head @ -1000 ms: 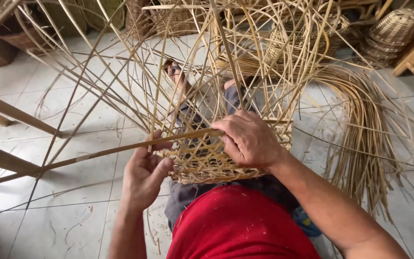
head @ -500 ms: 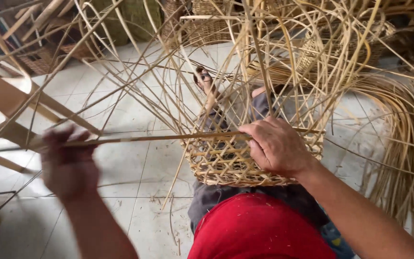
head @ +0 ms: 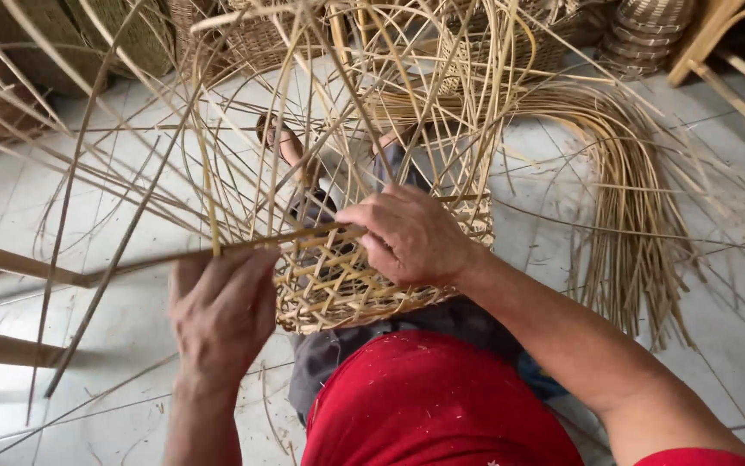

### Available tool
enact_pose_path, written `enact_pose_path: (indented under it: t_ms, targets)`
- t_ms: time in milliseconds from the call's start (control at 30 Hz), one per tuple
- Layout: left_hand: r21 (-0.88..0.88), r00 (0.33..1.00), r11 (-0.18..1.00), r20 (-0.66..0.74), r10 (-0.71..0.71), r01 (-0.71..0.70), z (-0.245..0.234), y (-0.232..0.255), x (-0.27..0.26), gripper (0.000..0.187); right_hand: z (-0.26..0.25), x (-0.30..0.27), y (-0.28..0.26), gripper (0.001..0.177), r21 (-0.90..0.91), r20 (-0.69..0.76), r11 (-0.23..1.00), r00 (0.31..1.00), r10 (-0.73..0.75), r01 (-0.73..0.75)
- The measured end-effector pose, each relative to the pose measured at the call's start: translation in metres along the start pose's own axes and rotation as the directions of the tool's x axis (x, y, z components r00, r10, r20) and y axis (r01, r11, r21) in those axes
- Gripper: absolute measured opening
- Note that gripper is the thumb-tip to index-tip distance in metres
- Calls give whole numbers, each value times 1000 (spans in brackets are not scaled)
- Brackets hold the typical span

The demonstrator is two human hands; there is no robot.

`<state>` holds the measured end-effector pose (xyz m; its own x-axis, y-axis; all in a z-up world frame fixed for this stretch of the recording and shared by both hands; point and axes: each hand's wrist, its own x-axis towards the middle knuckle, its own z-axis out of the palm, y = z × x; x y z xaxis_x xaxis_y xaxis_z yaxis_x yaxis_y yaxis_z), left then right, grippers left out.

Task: A person is weaving a basket using thin strips of bamboo or wood, tucking them into a hexagonal pattern.

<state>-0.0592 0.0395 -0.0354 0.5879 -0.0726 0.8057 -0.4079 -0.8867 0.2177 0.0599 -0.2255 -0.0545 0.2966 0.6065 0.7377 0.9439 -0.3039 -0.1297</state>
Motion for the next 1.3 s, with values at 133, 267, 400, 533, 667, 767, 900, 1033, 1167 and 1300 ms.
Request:
enact_pose_path:
  t_ms: [133,267,400,533,667,767,900,1033,1167,1300]
  targets:
    - [31,943,973,256,212,-227,-5,39,51,21,-7,-4,22,37,36,-24,999,1000,0,1]
    - [-345,884,933,399,245,-103,-12,48,51,14,9,-3,36,34,78,-56,996,998,-32,36]
    - [-33,887,985,432,166,-168,13,9,35,19,6,2,32,32,127,-60,992,998,-1,9]
    - [214,912,889,173,372,-403,33,-5,64,26,15,1,38,24,126,-114,991,993,-37,52]
    - [226,900,872,57,433,-434,60,-12,84,28,5,-1,34,22,152,-133,985,990,-55,75]
    - [-110,851,849,43,524,-517,85,-16,96,28,-3,1,33,21,186,-141,981,990,-19,45]
    - [-137,806,829,192,560,-543,113,-19,118,10,2,1,23,20,178,-129,983,991,-31,54]
    - [106,776,958,613,149,-267,112,-9,141,51,9,8,16,21,125,-55,992,998,6,1]
    - [243,665,952,744,-61,-185,114,-1,161,80,5,17,19,20,103,-43,995,999,18,-13]
    - [345,701,937,682,-211,-53,151,-25,160,68,3,23,13,17,81,-16,995,998,58,-57]
